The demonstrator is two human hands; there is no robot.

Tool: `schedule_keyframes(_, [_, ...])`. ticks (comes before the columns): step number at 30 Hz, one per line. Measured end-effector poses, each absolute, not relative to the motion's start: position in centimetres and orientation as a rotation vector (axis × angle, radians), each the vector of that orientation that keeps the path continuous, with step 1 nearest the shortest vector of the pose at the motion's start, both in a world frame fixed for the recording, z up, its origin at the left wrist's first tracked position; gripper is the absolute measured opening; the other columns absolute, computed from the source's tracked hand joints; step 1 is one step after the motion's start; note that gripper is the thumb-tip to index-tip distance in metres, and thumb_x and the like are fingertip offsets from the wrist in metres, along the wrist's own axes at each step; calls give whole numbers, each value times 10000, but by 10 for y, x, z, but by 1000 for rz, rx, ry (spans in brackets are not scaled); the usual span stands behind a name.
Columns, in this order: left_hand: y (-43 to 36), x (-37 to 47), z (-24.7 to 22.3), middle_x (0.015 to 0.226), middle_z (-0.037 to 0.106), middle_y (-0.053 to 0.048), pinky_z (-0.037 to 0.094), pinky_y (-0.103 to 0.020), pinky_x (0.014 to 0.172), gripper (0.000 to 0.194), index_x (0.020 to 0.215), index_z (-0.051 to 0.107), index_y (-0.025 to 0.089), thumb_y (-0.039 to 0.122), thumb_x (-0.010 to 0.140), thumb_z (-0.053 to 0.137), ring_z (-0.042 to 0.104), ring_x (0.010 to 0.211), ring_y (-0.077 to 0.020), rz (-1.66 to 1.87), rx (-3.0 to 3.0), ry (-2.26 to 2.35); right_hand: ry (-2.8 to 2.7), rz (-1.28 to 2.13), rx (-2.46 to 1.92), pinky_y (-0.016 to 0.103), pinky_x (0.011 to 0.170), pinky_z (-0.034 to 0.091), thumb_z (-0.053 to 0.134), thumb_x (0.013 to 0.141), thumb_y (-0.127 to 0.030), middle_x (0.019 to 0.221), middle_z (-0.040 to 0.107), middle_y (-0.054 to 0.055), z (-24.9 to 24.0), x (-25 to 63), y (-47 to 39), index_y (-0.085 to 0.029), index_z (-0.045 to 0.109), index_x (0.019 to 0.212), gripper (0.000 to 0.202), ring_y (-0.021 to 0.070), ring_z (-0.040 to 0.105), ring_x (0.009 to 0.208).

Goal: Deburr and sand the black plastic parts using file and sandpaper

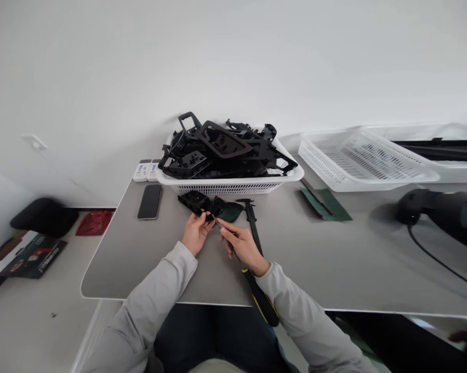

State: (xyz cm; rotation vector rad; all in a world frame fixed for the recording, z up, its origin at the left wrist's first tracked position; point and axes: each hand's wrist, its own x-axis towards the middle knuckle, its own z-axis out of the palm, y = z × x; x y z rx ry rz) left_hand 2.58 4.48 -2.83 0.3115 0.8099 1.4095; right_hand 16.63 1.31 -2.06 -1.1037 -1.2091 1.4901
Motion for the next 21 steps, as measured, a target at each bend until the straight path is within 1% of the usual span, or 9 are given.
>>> schedule_keyframes(3, [44,26,-26,741,655,16,532,-268,749,189,822,591,170,168,686,722,629,654,-89,1424,296,813,-1206,1551,-1085,188,261,325,628,739,-446,610,546,-41,-20,167,13,-164,632,1188,529,39,395,318])
schedule_keyframes(5, [43,25,-23,746,648,20,524,-275,771,207,830,585,176,193,682,729,635,688,-96,1431,303,803,-1172,1569,-1072,182,255,300,631,739,-444,608,556,-36,-18,169,12,-161,633,1182,526,41,397,318])
schedule_keyframes(7, [41,25,-20,761,642,27,514,-278,795,272,831,570,180,181,636,759,639,727,-101,1431,355,776,-1123,1559,-1053,181,253,295,642,731,-444,613,564,-37,-17,170,12,-162,636,1174,525,40,397,317])
schedule_keyframes(10, [39,27,-17,763,633,48,500,-267,802,407,840,552,186,100,525,796,636,733,-95,1441,450,750,-1062,1543,-1014,184,256,302,656,720,-443,613,572,-41,-15,171,13,-169,635,1165,523,41,396,316])
schedule_keyframes(13, [37,29,-16,772,638,50,488,-278,822,446,871,544,198,96,517,796,637,745,-100,1467,489,777,-1023,1526,-987,188,266,318,651,726,-441,608,582,-41,-14,172,14,-176,625,1167,515,41,389,320])
schedule_keyframes(15, [37,30,-16,806,654,31,481,-292,839,422,891,545,199,139,554,792,641,775,-111,1482,510,799,-998,1504,-960,188,277,332,641,740,-433,603,587,-44,-13,173,15,-185,580,1225,548,43,384,325])
schedule_keyframes(17, [36,31,-15,832,667,14,480,-293,838,402,896,550,194,178,575,792,643,792,-118,1493,520,811,-975,1497,-929,186,283,337,635,750,-417,614,605,-43,-12,173,16,-203,483,1322,629,48,384,332])
schedule_keyframes(19, [35,31,-15,843,677,4,483,-283,822,409,902,554,191,200,574,798,645,794,-121,1501,521,816,-955,1527,-905,187,280,332,640,746,-403,665,639,-29,-11,174,17,-218,402,1378,700,49,382,337])
schedule_keyframes(21, [34,30,-14,859,686,-7,485,-271,795,453,940,554,195,208,565,807,646,792,-124,1509,524,820,-933,1579,-884,189,273,313,650,731,-396,753,675,3,-11,173,18,-215,415,1365,700,44,374,338])
